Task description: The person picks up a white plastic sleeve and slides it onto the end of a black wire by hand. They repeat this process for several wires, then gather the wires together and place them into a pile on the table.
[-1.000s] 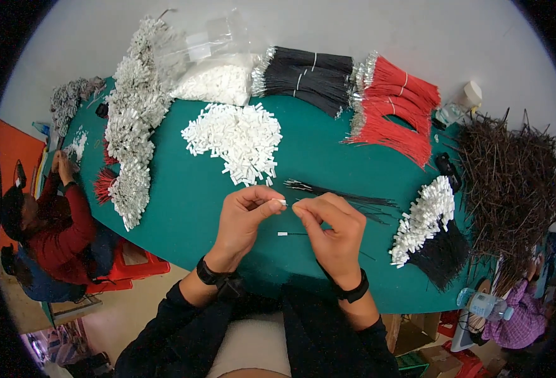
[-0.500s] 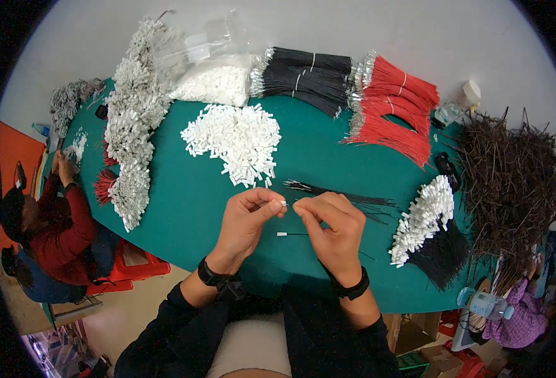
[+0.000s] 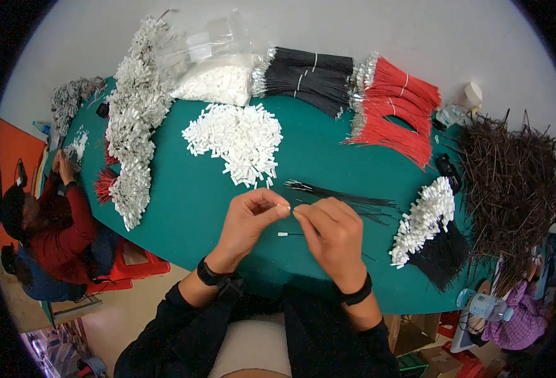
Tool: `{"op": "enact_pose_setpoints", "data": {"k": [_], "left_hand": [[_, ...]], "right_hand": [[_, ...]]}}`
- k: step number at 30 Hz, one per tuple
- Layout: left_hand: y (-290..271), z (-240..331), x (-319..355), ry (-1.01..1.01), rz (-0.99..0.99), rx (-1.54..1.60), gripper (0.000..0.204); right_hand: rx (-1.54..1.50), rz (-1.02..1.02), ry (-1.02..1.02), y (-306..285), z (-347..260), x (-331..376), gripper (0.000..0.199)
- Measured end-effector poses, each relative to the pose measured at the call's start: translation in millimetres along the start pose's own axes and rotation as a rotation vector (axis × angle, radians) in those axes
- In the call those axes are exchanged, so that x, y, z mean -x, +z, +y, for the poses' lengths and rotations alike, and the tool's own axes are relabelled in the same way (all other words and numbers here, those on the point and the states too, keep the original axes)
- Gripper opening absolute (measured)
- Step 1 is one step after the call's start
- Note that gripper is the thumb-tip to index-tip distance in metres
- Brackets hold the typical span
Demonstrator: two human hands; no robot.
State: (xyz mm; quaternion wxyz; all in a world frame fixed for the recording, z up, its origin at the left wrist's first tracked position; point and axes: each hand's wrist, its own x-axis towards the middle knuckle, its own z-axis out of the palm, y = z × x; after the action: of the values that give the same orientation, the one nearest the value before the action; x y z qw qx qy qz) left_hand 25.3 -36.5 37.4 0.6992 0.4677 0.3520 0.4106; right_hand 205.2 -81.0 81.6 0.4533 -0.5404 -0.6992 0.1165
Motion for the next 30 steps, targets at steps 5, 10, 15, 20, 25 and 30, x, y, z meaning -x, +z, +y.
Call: {"op": "enact_pose_setpoints", "data": {"k": [5, 10, 15, 20, 25, 30], "left_hand": [[-16, -2, 6, 0.051, -0.117, -0.653, 0.018], [-28, -2, -10, 0.433, -0.027, -1.023, 0.021], [-33, -1, -57, 0.509, 0.119, -1.357, 0.021], [-39, -18, -68, 0.469, 0.104, -1.553, 0.024], [-38, -9, -64, 0.525, 0.083, -1.477, 0.020], [-28, 2, -51, 0.278, 0.117, -0.692, 0.014]], "right_hand": [[0.152, -0.363, 0.126, -16, 13, 21, 0.009], [0.354, -0.384, 0.135, -11, 30, 19, 0.010], [0.350, -0.377, 0.068, 15, 51, 4, 0.010], [0.419, -0.412, 0.057, 32, 63, 5, 0.006], [0.429, -0.444, 0.051, 32, 65, 8, 0.003], [0.393, -0.423, 0.014, 30, 67, 8, 0.005]]}}
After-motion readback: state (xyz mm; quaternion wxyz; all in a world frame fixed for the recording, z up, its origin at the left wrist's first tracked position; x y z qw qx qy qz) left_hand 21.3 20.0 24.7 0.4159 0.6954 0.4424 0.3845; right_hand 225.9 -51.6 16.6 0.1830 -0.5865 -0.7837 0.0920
